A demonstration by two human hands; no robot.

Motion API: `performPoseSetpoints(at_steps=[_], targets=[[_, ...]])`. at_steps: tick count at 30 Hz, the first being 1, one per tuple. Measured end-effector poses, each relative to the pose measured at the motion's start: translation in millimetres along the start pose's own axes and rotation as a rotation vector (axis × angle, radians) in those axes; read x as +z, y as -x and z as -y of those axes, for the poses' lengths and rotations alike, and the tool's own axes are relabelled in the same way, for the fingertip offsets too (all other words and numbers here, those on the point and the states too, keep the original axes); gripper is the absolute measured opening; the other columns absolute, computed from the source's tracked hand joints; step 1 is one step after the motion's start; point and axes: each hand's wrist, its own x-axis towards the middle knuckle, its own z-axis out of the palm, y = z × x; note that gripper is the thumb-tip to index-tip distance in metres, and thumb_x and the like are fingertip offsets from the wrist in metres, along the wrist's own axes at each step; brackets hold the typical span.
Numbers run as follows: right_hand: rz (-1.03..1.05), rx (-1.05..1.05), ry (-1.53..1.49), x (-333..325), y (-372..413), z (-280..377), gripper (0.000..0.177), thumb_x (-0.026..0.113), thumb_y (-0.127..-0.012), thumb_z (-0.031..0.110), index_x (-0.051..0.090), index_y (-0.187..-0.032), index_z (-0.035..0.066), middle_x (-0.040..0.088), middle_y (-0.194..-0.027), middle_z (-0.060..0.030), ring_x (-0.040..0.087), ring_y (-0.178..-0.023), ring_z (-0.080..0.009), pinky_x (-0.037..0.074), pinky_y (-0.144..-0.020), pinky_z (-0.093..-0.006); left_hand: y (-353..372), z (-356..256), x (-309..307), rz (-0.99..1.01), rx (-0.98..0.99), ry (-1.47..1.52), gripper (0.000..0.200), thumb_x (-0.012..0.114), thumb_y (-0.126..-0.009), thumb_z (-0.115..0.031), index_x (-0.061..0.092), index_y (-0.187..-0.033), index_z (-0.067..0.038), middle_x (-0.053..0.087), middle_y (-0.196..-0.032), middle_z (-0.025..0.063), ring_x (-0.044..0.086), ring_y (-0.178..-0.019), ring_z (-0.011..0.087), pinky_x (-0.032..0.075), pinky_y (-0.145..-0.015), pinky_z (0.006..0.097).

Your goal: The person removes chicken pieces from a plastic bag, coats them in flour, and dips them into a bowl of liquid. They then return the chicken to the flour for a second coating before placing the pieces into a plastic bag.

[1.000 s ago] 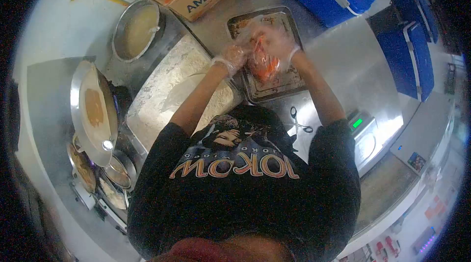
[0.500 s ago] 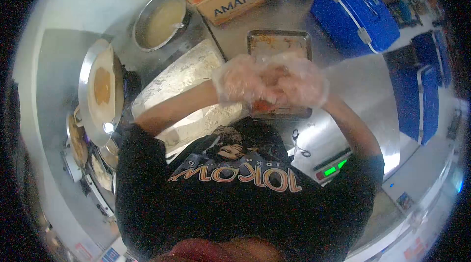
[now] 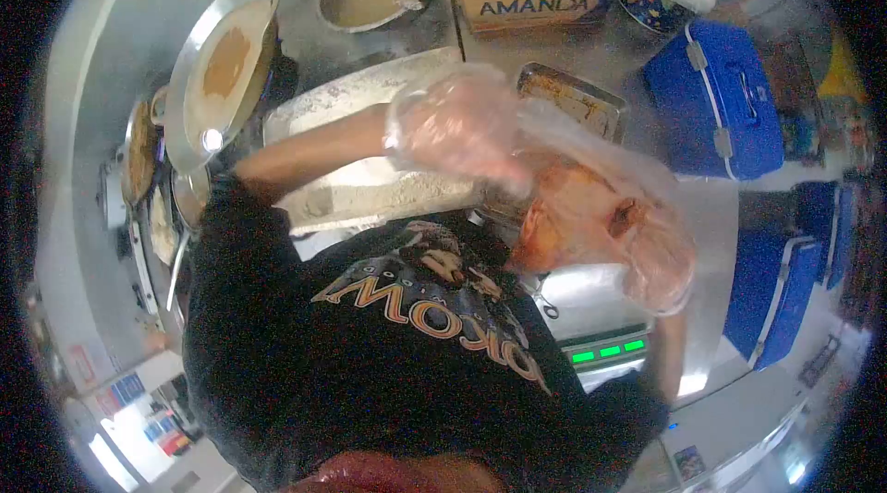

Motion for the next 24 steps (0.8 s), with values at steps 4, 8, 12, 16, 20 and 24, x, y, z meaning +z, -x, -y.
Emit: performPoseSetpoints(at_steps=[4,8,12,16,20,24], targets=[[-0.001,-0.061,-0.258,47,-28,-8,0.02,0.047,-0.085,0.018,0.057,-0.083,0.001,0.051,-0.083,-0.0083,0.049,-0.077,-0.0213,0.041,-0.07,-0.0336,28,-5,53,-0.481,-0.396,0.372,0.024,0.061,-0.088,-0.036,0.058,-0.088,-0.012,0.057,-0.089,0.0054,0.056,-0.081,0.0235,0.045,-0.078,0.0393],[0.073,-0.101,-0.427,98,-54,-7,0.02,0.045,-0.085,0.016,0.056,-0.079,0.0,0.05,-0.078,-0.0071,0.047,-0.072,-0.0192,0.04,-0.066,-0.0318,57,-51,102,-1.072,-0.684,1.204,0.035,0.043,-0.096,-0.04,0.048,-0.115,-0.01,0.048,-0.116,0.0066,0.05,-0.106,0.0221,0.047,-0.084,0.0399],[0.187,-0.111,-0.531,162,-75,0,0.02,0.044,-0.085,0.014,0.054,-0.075,-0.001,0.048,-0.072,-0.0058,0.046,-0.067,-0.017,0.039,-0.063,-0.03,150,-2,202,-0.827,-0.097,2.081,0.056,0.032,-0.096,-0.05,0.039,-0.133,-0.009,0.045,-0.131,0.0115,0.045,-0.119,0.0245,0.044,-0.095,0.0392],[0.319,-0.098,-0.501,242,-92,0,0.022,0.043,-0.086,0.011,0.053,-0.071,-0.001,0.046,-0.067,-0.0046,0.044,-0.062,-0.0149,0.038,-0.059,-0.0281,191,-2,193,-1.078,-0.763,1.816,0.061,0.037,-0.094,-0.051,0.034,-0.138,-0.008,0.046,-0.133,0.0115,0.047,-0.118,0.0249,0.044,-0.097,0.0385],[0.519,-0.094,-0.142,328,-100,-18,0.016,0.045,-0.085,0.007,0.055,-0.076,-0.002,0.053,-0.072,-0.0066,0.051,-0.067,-0.0161,0.043,-0.063,-0.0298,239,-66,116,-1.194,-0.994,1.711,0.064,0.047,-0.091,-0.048,0.031,-0.14,-0.008,0.046,-0.132,0.0107,0.048,-0.118,0.0236,0.044,-0.096,0.0363],[0.749,-0.276,0.272,413,-98,-15,0.019,0.052,-0.087,0.016,0.056,-0.096,-0.001,0.061,-0.089,-0.0079,0.057,-0.083,-0.0192,0.046,-0.072,-0.0338,277,-119,60,-1.333,-1.127,1.524,0.07,0.057,-0.089,-0.045,0.028,-0.141,-0.008,0.046,-0.132,0.0099,0.049,-0.117,0.0223,0.044,-0.095,0.0341]])
